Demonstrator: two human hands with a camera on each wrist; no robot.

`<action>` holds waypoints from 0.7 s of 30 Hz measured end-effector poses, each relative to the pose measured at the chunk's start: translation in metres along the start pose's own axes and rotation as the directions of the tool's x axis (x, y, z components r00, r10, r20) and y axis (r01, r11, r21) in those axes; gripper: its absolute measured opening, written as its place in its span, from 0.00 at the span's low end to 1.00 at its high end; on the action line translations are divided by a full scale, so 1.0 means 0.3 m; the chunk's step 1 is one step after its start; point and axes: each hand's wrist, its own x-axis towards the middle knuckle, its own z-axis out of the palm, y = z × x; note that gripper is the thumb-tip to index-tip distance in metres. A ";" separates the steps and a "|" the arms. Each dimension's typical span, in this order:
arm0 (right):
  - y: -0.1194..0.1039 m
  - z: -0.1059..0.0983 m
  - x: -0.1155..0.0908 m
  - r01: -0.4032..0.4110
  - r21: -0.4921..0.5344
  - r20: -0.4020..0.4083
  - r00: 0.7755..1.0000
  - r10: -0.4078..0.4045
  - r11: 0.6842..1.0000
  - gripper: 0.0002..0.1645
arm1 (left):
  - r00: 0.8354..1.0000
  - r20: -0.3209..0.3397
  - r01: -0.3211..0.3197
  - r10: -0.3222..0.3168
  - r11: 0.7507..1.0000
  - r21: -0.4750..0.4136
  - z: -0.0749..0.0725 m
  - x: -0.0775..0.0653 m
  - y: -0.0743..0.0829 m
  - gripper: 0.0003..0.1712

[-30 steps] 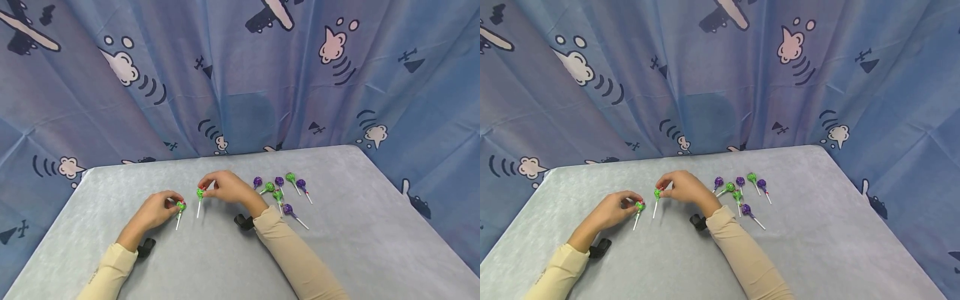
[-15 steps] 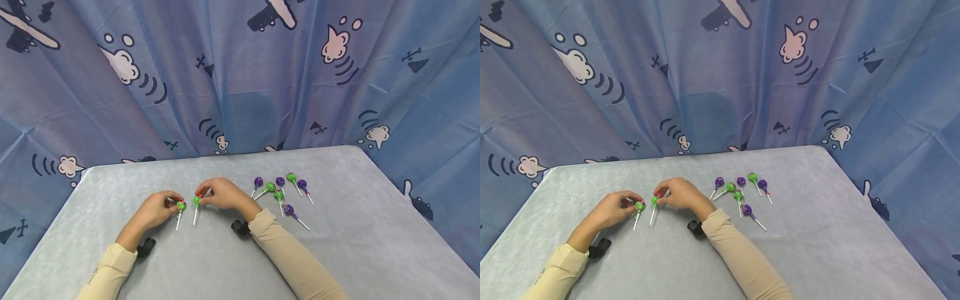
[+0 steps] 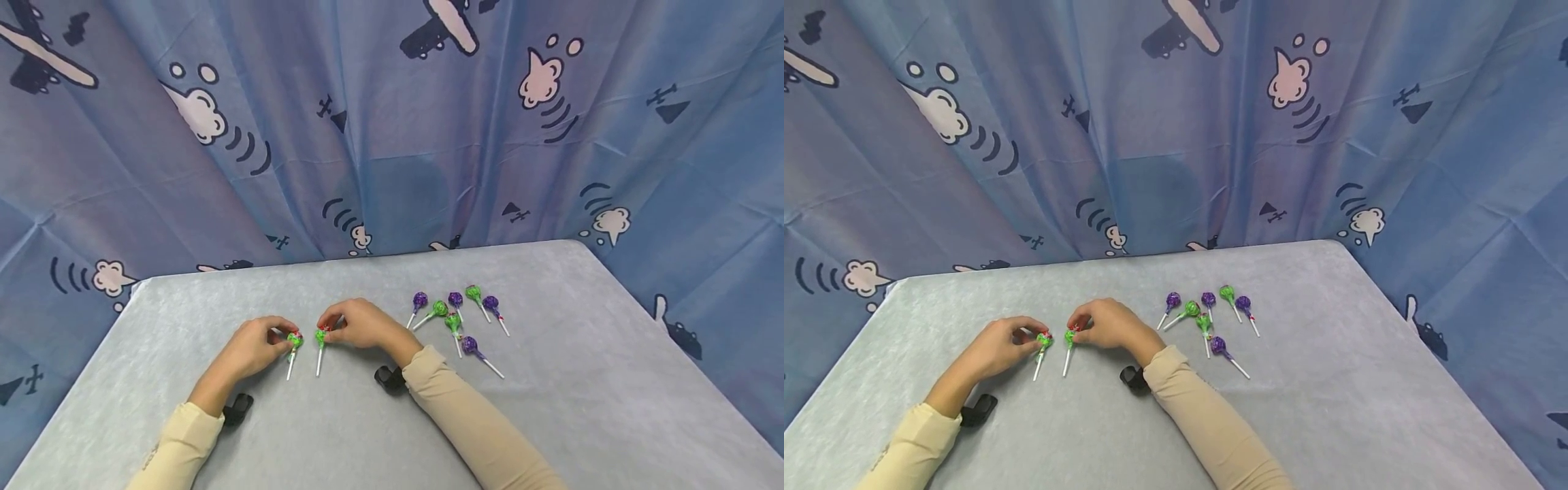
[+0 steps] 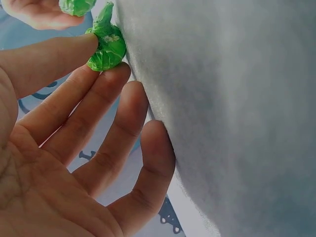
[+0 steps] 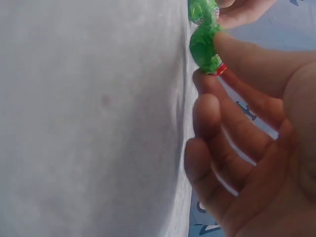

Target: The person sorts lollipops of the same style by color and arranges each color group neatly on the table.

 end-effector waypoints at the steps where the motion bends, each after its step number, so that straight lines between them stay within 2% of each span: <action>1: 0.001 0.002 0.000 -0.008 -0.004 0.000 1.000 0.008 1.000 0.13 | 1.000 0.000 0.000 0.000 1.000 -0.002 0.000 -0.002 0.000 0.12; 10: 0.003 0.008 0.004 -0.031 -0.013 0.009 0.999 0.031 0.999 0.13 | 0.999 -0.024 -0.022 0.022 1.000 0.023 0.002 -0.002 -0.006 0.12; 21: -0.001 0.002 -0.002 -0.003 -0.018 -0.001 1.000 0.003 1.000 0.13 | 0.997 -0.062 -0.036 0.042 0.995 0.088 -0.003 0.001 0.016 0.13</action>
